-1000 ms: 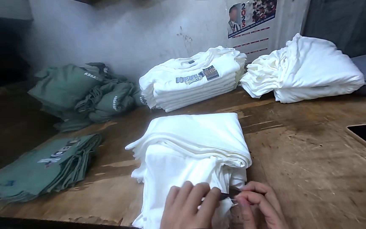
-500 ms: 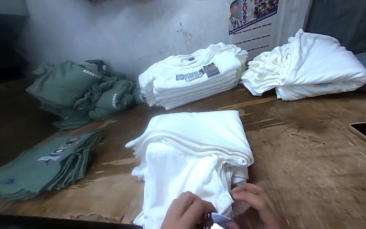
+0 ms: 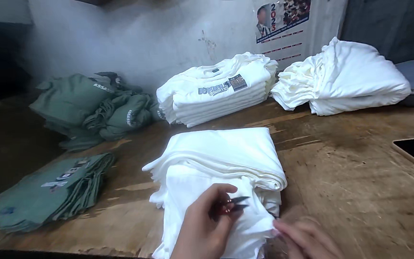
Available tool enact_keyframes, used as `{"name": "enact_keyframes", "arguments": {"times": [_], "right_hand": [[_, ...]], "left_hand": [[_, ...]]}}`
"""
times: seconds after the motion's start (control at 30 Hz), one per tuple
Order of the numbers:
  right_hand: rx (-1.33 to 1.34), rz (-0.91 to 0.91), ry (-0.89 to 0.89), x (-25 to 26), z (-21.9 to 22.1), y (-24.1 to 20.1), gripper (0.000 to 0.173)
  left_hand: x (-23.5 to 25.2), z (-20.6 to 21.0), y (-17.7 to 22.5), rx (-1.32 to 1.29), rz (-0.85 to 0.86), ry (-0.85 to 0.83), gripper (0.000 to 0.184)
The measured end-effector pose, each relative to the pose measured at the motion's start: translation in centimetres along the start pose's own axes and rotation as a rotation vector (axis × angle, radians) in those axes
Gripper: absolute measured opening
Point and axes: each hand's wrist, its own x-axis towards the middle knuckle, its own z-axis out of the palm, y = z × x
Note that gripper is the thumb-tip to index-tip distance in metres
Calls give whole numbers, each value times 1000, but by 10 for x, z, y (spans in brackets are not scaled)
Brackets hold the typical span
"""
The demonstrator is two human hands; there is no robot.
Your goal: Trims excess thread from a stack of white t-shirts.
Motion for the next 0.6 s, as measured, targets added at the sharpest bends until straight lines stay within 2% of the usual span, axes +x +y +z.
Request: {"name": "enact_keyframes", "arguments": {"times": [0.07,0.23,0.37,0.43,0.5,0.57,0.6], "right_hand": [[31,16,1,-2,-14,-3,7],[137,15,-33,-3,-17,-7,7],[167,-45,-60,-4,-9,-7,8],[165,-89,-130,-2,-12,-6,8],[34,-64,-321,4,-28,-9,14],[-200,18,-572,18,-45,-16,43],[-244,31,-577,22,-48,-17,51]], "left_hand": [[-9,-4,8,87,98,-5,44],[-24,9,30,569,510,145,15],[-17,21,32,754,691,166,12],[-16,19,28,738,691,170,10],[-20,11,28,673,599,205,9],[-28,-4,28,567,435,245,18],[-31,-12,27,509,352,260,23]]}}
